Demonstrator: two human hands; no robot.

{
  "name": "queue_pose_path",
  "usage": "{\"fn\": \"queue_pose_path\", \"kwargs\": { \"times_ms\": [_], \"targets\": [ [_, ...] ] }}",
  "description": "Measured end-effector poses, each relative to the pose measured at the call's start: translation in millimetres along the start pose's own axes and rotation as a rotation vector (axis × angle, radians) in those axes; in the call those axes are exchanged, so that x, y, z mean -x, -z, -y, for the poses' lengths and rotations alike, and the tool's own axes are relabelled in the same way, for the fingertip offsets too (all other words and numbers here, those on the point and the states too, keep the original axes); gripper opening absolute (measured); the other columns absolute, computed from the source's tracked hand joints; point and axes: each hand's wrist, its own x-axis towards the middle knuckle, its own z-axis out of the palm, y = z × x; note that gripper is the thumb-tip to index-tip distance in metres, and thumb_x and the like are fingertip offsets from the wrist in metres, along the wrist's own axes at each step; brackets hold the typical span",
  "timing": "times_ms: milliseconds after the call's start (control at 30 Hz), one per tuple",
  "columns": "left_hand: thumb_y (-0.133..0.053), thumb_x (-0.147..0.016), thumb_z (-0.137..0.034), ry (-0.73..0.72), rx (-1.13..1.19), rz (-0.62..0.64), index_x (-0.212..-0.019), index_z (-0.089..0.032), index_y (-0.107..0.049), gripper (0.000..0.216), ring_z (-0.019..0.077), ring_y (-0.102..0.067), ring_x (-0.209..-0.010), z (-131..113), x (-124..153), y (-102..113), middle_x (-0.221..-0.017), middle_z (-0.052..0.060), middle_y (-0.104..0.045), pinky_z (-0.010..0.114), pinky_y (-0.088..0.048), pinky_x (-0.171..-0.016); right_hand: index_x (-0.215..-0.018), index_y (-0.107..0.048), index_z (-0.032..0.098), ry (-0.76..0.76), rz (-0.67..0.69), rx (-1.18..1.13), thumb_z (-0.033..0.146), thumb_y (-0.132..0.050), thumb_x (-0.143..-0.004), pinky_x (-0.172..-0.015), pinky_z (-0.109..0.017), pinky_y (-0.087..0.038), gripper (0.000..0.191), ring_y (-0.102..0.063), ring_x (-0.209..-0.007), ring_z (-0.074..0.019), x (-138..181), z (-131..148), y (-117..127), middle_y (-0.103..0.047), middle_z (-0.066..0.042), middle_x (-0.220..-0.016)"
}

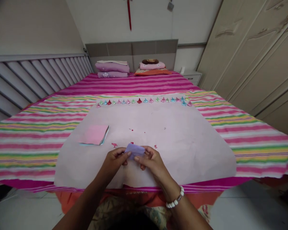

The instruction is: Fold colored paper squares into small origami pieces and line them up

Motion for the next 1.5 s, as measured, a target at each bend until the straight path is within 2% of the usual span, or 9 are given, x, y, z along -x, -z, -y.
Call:
{"fn": "queue_pose_path", "kwargs": {
  "times_ms": [133, 333, 567, 800, 1133, 1233, 1333, 1400, 1500],
  "targets": [
    [-0.067, -0.072, -0.036, 0.019, 0.002, 0.052, -0.077, -0.016, -0.073, 0.022, 0.0097, -0.047, -0.053, -5.5, 0.9, 2.5, -0.059, -0.002, -0.059, 0.021, -0.036, -0.050, -0.065, -0.068, 0.015, -0.024, -0.001, 0.089, 0.038, -0.083, -0.056, -0.040, -0.021, -0.028, 0.029, -0.037, -0.041, -0.0065, -1.4, -6.7, 0.9, -0.050, 0.006, -0.047],
    [-0.075, -0.063, -0.034, 0.020, -0.002, 0.116, -0.074, -0.015, -0.071, 0.023, 0.0139, -0.053, -0.063, -6.5, -0.1, -0.5, -0.065, -0.001, -0.062, 0.024, -0.040, -0.060, -0.053, -0.061, 0.016, -0.024, -0.032, 0.129, 0.043, -0.078, -0.060, -0.043, -0.022, -0.021, 0.033, -0.030, -0.042, -0.0065, -1.1, -11.0, -5.0, -0.042, 0.007, -0.043],
    [-0.069, -0.070, -0.042, 0.035, 0.027, 0.033, -0.058, -0.015, -0.060, 0.031, 0.0102, -0.041, -0.054, -3.5, -4.4, -1.9, -0.053, -0.004, -0.046, 0.023, -0.032, -0.053, -0.054, -0.061, 0.016, -0.087, -0.031, 0.102, 0.045, -0.079, -0.057, -0.043, -0.022, -0.018, 0.034, -0.028, -0.042, -0.0060, 3.6, -11.3, -9.7, -0.043, 0.007, -0.042],
    [-0.067, -0.072, -0.048, 0.029, 0.053, -0.022, -0.058, -0.016, -0.056, 0.036, 0.0096, -0.039, -0.052, -6.3, -7.8, 1.9, -0.053, -0.005, -0.043, 0.023, -0.031, -0.052, -0.056, -0.063, 0.016, -0.088, -0.012, 0.073, 0.044, -0.079, -0.060, -0.043, -0.021, -0.024, 0.032, -0.036, -0.042, -0.0063, 11.4, -11.1, -12.0, -0.061, 0.001, -0.054],
    [-0.060, -0.079, -0.049, 0.017, 0.049, 0.064, -0.054, -0.016, -0.053, 0.042, 0.0099, -0.042, -0.052, -19.4, -0.4, 0.5, -0.051, -0.005, -0.045, 0.023, -0.032, -0.052, -0.056, -0.064, 0.016, -0.060, -0.007, 0.102, 0.041, -0.080, -0.058, -0.045, -0.022, -0.026, 0.030, -0.036, -0.042, -0.0072, 11.0, -7.3, -8.5, -0.048, 0.006, -0.044],
    [-0.068, -0.076, -0.038, -0.055, 0.106, 0.118, -0.079, -0.016, -0.066, 0.022, 0.0155, -0.059, -0.073, -18.4, 0.1, 0.8, -0.073, 0.000, -0.064, 0.025, -0.045, -0.067, -0.052, -0.060, 0.017, -0.012, -0.055, 0.120, 0.041, -0.081, -0.057, -0.045, -0.022, -0.026, 0.031, -0.036, -0.042, -0.0076, 9.7, -8.3, -7.2, -0.046, 0.006, -0.042],
    [-0.077, -0.066, -0.024, -0.144, 0.189, 0.112, -0.119, -0.020, -0.058, 0.056, 0.0221, -0.060, -0.104, -10.4, -0.5, 2.6, -0.110, 0.007, -0.066, 0.034, -0.045, -0.091, -0.050, -0.059, 0.017, 0.037, -0.107, 0.157, 0.040, -0.080, -0.058, -0.044, -0.023, -0.025, 0.032, -0.036, -0.042, -0.0080, 8.4, -9.5, -5.4, -0.046, 0.006, -0.042],
    [-0.079, -0.064, -0.020, -0.195, 0.183, 0.083, -0.126, -0.022, -0.053, 0.068, 0.0240, -0.055, -0.115, -5.0, -0.7, 4.4, -0.122, 0.009, -0.061, 0.038, -0.041, -0.100, -0.050, -0.059, 0.018, 0.057, -0.120, 0.178, 0.040, -0.080, -0.059, -0.044, -0.023, -0.026, 0.032, -0.037, -0.042, -0.0082, 7.9, -10.0, -4.2, -0.047, 0.005, -0.042],
    [-0.080, -0.064, -0.019, -0.243, 0.196, 0.099, -0.123, -0.024, -0.056, 0.063, 0.0257, -0.051, -0.123, -2.0, 0.2, 6.1, -0.130, 0.009, -0.057, 0.042, -0.036, -0.106, -0.050, -0.059, 0.018, 0.073, -0.126, 0.193, 0.039, -0.080, -0.060, -0.044, -0.023, -0.026, 0.032, -0.037, -0.042, -0.0083, 7.5, -10.9, -3.1, -0.047, 0.005, -0.042]
  ]
}}
